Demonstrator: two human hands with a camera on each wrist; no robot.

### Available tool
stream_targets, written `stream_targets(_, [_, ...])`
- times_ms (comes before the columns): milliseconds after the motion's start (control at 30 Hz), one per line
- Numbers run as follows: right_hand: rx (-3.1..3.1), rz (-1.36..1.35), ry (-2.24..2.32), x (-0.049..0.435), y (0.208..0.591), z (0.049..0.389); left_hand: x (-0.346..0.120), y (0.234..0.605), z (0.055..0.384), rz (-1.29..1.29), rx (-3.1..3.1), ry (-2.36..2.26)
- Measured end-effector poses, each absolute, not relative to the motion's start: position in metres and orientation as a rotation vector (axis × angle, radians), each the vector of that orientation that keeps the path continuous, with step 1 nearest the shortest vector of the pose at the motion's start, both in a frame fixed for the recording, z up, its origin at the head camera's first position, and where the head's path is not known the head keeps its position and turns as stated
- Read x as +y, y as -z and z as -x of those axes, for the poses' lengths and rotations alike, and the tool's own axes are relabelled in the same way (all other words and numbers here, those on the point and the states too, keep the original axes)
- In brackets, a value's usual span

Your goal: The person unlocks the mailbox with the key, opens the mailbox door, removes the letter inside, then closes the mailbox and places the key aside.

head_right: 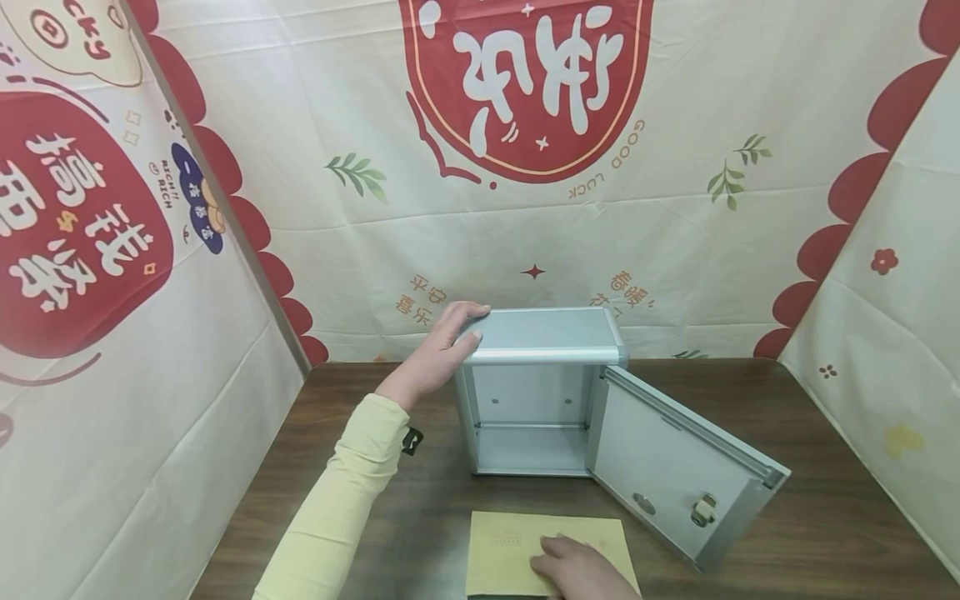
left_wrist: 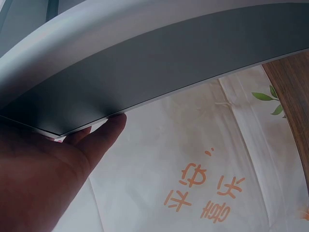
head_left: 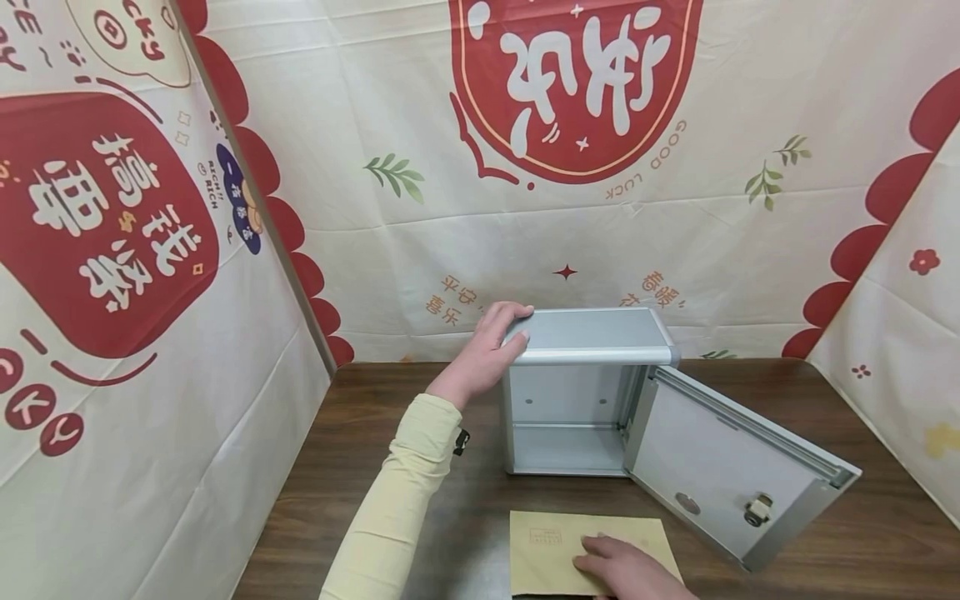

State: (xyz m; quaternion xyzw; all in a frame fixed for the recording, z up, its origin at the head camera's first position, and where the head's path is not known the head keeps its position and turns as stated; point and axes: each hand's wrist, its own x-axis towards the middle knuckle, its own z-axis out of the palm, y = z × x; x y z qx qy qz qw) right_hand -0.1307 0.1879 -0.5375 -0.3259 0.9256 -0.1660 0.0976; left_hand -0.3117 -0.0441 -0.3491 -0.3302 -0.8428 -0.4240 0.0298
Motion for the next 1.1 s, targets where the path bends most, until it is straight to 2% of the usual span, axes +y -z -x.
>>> stream_targets(467, [2.794, 0.918, 0.509, 0.187, 0.547, 0.127, -0.044, 0.348, 0.311, 1.021, -2.598, 1.308])
stream_targets(767, [2.835, 0.989, 0.469, 0.185, 0.545, 0.135, -0.045, 0.349, 0.311, 1.023, -2.598, 1.305])
stream_targets(1100, [2.807, 0.913, 0.503, 0.185, 0.543, 0.144, -0.044, 0.35, 0.311, 1.019, -2.597, 1.314])
